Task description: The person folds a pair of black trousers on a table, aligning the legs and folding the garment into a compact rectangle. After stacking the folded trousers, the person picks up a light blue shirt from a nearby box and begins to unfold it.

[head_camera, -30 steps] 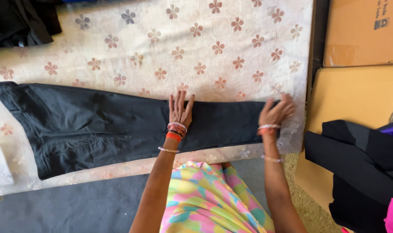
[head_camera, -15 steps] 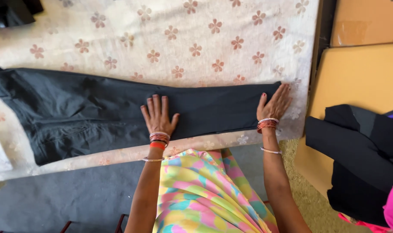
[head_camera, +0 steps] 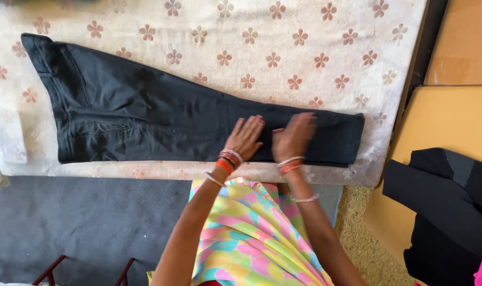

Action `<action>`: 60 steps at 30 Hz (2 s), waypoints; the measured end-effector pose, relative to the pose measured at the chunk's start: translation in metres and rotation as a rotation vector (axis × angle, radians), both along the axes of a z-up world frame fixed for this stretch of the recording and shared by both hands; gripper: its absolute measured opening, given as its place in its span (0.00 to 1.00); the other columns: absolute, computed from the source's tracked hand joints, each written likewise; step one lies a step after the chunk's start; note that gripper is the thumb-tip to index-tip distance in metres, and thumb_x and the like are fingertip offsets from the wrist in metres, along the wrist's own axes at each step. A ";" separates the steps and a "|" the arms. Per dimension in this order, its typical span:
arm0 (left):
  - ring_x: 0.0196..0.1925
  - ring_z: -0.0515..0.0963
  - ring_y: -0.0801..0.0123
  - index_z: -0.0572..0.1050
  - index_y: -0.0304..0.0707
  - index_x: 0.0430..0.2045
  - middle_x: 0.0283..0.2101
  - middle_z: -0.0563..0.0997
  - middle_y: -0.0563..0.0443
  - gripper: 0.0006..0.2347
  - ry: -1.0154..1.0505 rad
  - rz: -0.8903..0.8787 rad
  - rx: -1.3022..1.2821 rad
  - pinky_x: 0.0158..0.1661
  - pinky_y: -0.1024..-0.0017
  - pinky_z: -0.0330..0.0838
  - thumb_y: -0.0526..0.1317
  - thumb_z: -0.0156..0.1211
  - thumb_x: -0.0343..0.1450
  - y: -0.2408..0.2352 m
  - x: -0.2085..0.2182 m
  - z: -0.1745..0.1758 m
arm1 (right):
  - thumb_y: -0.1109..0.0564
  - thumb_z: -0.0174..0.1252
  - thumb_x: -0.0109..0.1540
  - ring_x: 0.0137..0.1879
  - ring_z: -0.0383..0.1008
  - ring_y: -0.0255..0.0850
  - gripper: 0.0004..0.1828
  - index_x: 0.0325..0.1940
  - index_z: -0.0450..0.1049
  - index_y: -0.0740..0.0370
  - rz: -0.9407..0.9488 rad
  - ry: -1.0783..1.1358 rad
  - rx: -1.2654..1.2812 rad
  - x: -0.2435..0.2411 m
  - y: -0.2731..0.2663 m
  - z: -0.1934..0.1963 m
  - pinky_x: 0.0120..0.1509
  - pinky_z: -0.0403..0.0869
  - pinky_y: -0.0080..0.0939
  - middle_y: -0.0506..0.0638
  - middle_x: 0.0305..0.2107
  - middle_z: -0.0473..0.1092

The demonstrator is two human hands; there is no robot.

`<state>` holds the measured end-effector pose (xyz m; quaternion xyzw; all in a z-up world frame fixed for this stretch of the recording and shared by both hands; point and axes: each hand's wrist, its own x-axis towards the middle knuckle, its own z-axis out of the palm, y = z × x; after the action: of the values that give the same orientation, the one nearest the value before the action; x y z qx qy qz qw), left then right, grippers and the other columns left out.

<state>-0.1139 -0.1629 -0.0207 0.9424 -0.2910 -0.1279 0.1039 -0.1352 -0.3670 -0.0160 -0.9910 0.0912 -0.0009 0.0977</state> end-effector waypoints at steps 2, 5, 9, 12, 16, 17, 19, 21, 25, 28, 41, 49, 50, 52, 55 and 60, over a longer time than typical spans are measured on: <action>0.78 0.53 0.63 0.58 0.36 0.71 0.76 0.55 0.47 0.33 -0.146 -0.125 0.070 0.73 0.55 0.44 0.49 0.57 0.70 -0.012 -0.006 -0.011 | 0.45 0.46 0.70 0.81 0.42 0.71 0.41 0.77 0.47 0.77 0.216 -0.082 0.151 -0.006 0.036 -0.009 0.83 0.44 0.69 0.76 0.74 0.45; 0.79 0.51 0.64 0.57 0.38 0.71 0.77 0.55 0.48 0.34 -0.203 -0.125 0.208 0.73 0.54 0.43 0.51 0.57 0.70 0.011 -0.005 0.020 | 0.44 0.41 0.72 0.83 0.46 0.67 0.39 0.79 0.48 0.76 0.222 0.027 0.419 -0.015 0.027 -0.009 0.84 0.47 0.68 0.72 0.77 0.46; 0.79 0.47 0.55 0.55 0.37 0.72 0.77 0.52 0.42 0.37 0.126 0.255 0.060 0.74 0.48 0.38 0.60 0.55 0.71 0.085 -0.033 0.023 | 0.40 0.48 0.69 0.82 0.43 0.67 0.43 0.79 0.51 0.73 -0.029 0.077 -0.057 -0.051 -0.084 -0.004 0.82 0.45 0.69 0.70 0.76 0.46; 0.78 0.45 0.49 0.54 0.33 0.71 0.76 0.49 0.37 0.43 0.051 0.520 0.143 0.72 0.45 0.36 0.64 0.57 0.66 0.142 -0.067 0.010 | 0.40 0.45 0.71 0.85 0.36 0.63 0.46 0.82 0.43 0.76 -0.260 0.157 0.003 -0.065 -0.123 0.009 0.85 0.38 0.68 0.70 0.79 0.39; 0.78 0.45 0.45 0.51 0.26 0.69 0.75 0.48 0.34 0.49 0.146 0.745 0.215 0.71 0.44 0.36 0.66 0.60 0.62 0.160 -0.069 0.035 | 0.37 0.36 0.73 0.86 0.33 0.61 0.45 0.82 0.37 0.74 -0.324 0.150 0.069 -0.067 -0.122 0.023 0.84 0.34 0.68 0.73 0.79 0.36; 0.78 0.45 0.45 0.51 0.26 0.69 0.75 0.48 0.34 0.49 0.123 0.787 0.223 0.71 0.44 0.36 0.66 0.60 0.62 0.157 -0.069 0.033 | 0.37 0.36 0.73 0.86 0.33 0.61 0.45 0.82 0.37 0.74 -0.283 0.133 0.090 -0.064 -0.122 0.021 0.84 0.34 0.68 0.73 0.79 0.36; 0.77 0.46 0.40 0.53 0.26 0.70 0.75 0.49 0.31 0.47 0.091 0.807 0.176 0.71 0.43 0.39 0.62 0.64 0.64 0.152 -0.068 0.026 | 0.38 0.37 0.73 0.85 0.35 0.63 0.46 0.82 0.37 0.77 -0.281 0.110 0.065 -0.067 -0.122 0.023 0.83 0.34 0.69 0.76 0.78 0.37; 0.78 0.50 0.44 0.56 0.32 0.70 0.75 0.52 0.34 0.42 0.043 0.729 0.037 0.73 0.47 0.42 0.59 0.63 0.65 0.140 -0.049 0.046 | 0.37 0.37 0.72 0.85 0.35 0.63 0.47 0.82 0.37 0.76 -0.299 0.103 0.091 -0.064 -0.119 0.022 0.84 0.34 0.70 0.75 0.78 0.37; 0.78 0.57 0.53 0.62 0.37 0.69 0.75 0.60 0.41 0.34 -0.120 0.485 -0.155 0.74 0.53 0.49 0.54 0.62 0.70 0.125 -0.006 0.034 | 0.39 0.38 0.78 0.87 0.32 0.68 0.44 0.85 0.37 0.75 -0.322 0.066 -0.029 -0.073 -0.108 0.021 0.87 0.36 0.72 0.76 0.80 0.35; 0.75 0.61 0.55 0.64 0.37 0.68 0.73 0.63 0.41 0.32 -0.228 0.397 -0.169 0.71 0.53 0.50 0.53 0.61 0.69 0.165 0.012 0.027 | 0.40 0.36 0.80 0.87 0.30 0.71 0.42 0.82 0.36 0.78 -0.314 0.005 -0.028 -0.070 -0.095 0.009 0.89 0.36 0.70 0.77 0.80 0.32; 0.80 0.45 0.43 0.54 0.52 0.75 0.79 0.47 0.40 0.28 -0.193 1.242 0.177 0.73 0.40 0.36 0.51 0.49 0.77 0.460 -0.022 0.024 | 0.41 0.30 0.73 0.86 0.30 0.59 0.43 0.82 0.33 0.73 -0.364 0.236 -0.041 -0.033 0.008 0.004 0.87 0.36 0.60 0.66 0.80 0.32; 0.78 0.46 0.42 0.57 0.46 0.71 0.76 0.49 0.35 0.28 -0.104 1.312 0.388 0.68 0.34 0.35 0.48 0.51 0.74 0.444 -0.003 0.047 | 0.42 0.33 0.73 0.86 0.33 0.60 0.42 0.83 0.37 0.75 -0.339 0.187 -0.093 -0.038 0.009 0.004 0.85 0.36 0.68 0.68 0.80 0.35; 0.78 0.46 0.42 0.57 0.46 0.71 0.76 0.49 0.35 0.28 -0.107 1.304 0.380 0.68 0.34 0.35 0.48 0.51 0.74 0.425 0.008 0.055 | 0.42 0.33 0.73 0.86 0.33 0.60 0.42 0.83 0.37 0.75 -0.348 0.182 -0.096 -0.039 0.013 0.000 0.85 0.36 0.68 0.68 0.80 0.35; 0.79 0.49 0.45 0.56 0.33 0.71 0.77 0.53 0.34 0.33 -0.085 1.104 0.190 0.71 0.41 0.39 0.47 0.56 0.71 0.387 0.032 0.071 | 0.44 0.37 0.73 0.85 0.33 0.66 0.42 0.82 0.38 0.78 -0.455 0.135 -0.195 -0.037 0.020 -0.010 0.83 0.37 0.72 0.75 0.79 0.35; 0.79 0.53 0.50 0.59 0.38 0.71 0.76 0.58 0.40 0.34 -0.025 0.648 -0.101 0.75 0.49 0.43 0.51 0.60 0.69 0.308 0.061 0.067 | 0.40 0.36 0.75 0.85 0.34 0.66 0.43 0.82 0.39 0.76 -0.465 -0.013 -0.079 -0.035 0.075 -0.013 0.84 0.37 0.70 0.73 0.78 0.35; 0.77 0.55 0.56 0.61 0.43 0.70 0.75 0.60 0.46 0.34 -0.176 0.353 -0.171 0.74 0.51 0.42 0.57 0.58 0.69 0.320 0.127 0.027 | 0.38 0.34 0.73 0.83 0.35 0.65 0.43 0.81 0.41 0.75 -0.503 0.033 0.032 -0.022 0.122 -0.021 0.82 0.39 0.66 0.72 0.77 0.37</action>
<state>0.0136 0.1567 0.0065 0.9741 -0.1391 0.0000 0.1784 -0.1576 -0.2446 -0.0367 -0.9353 0.3366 -0.0074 0.1085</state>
